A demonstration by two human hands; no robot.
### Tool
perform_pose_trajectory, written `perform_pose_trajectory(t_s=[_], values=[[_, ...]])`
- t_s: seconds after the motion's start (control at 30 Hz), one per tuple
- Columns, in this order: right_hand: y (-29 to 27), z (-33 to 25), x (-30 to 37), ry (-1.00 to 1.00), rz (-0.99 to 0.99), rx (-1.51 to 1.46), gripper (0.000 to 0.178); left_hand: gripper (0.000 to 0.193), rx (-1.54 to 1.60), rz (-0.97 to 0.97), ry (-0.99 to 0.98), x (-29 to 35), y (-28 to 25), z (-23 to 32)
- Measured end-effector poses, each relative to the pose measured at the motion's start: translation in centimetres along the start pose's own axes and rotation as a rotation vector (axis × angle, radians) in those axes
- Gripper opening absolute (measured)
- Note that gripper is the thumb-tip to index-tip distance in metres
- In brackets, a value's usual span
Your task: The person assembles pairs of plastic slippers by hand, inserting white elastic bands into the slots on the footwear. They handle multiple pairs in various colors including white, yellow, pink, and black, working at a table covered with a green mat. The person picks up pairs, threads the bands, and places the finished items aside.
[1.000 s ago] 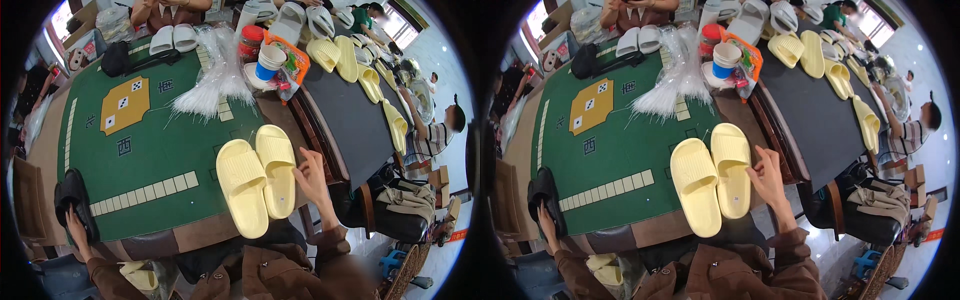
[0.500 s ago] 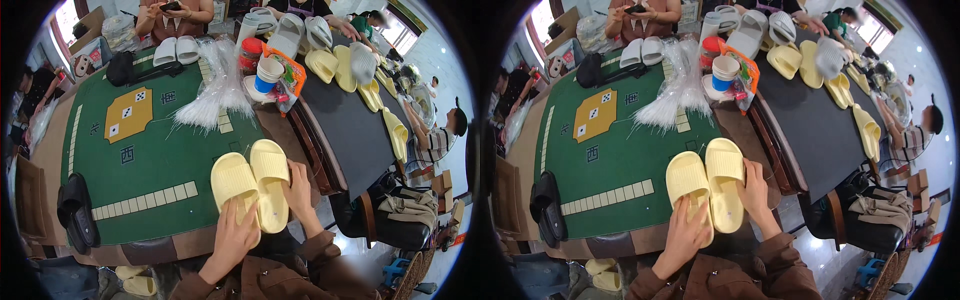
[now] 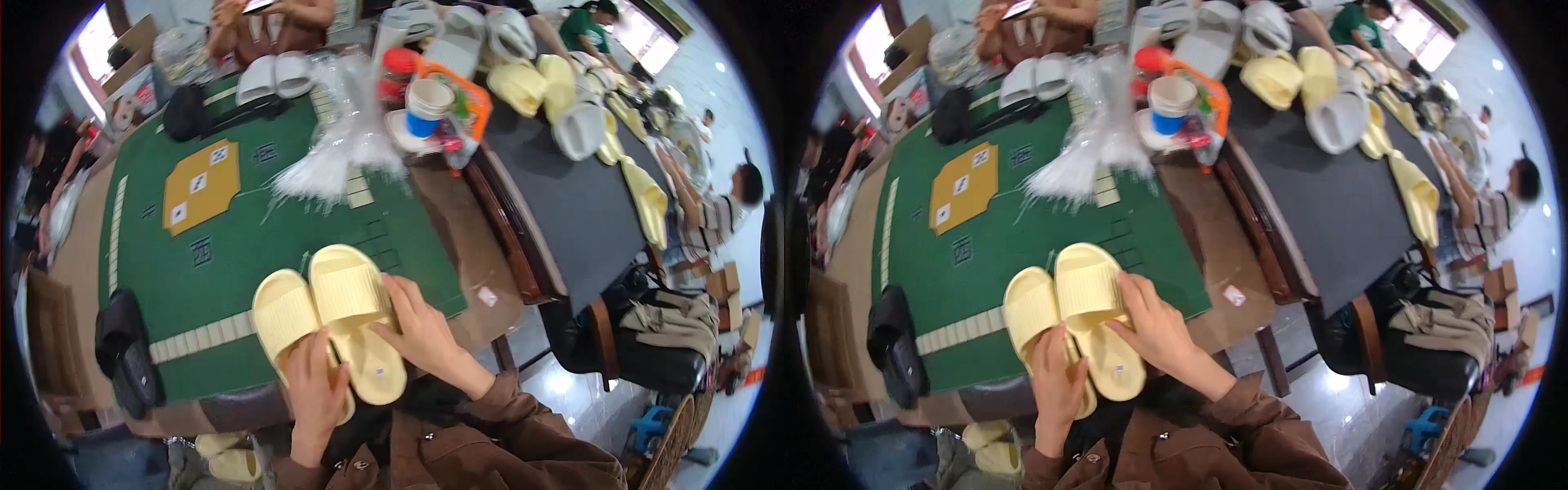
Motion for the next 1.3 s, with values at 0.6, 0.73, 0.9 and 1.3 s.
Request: perform_pose_trajectory(t_s=[0.6,0.73,0.9,1.3], values=[[-39.5,29.0,-2.2,0.335,0.607,0.355,0.058,0.061,-0.26,-0.062,-0.166,1.1,4.0,2.2],[-35.2,32.8,-9.3,0.313,0.48,0.121,0.068,0.055,-0.313,-0.023,-0.259,1.4,1.8,-1.2],[-37.2,33.0,-10.1,0.44,0.257,0.288,0.041,0.049,-0.314,0.103,-0.286,0.1,-4.4,-8.9],[-21.0,4.2,0.7,0.082,0.105,0.2,0.032,0.042,-0.687,0.339,-0.398,0.5,-20.5,-31.5]])
Point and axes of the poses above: each hand's wrist, its own x-axis away from the middle knuckle, its own y-axis out of the palm, z = x × y, the point moved 1 cm from there along -x, towards the middle knuckle, and after that the axes turned 5 degrees about -y, right-handed, at the moved point
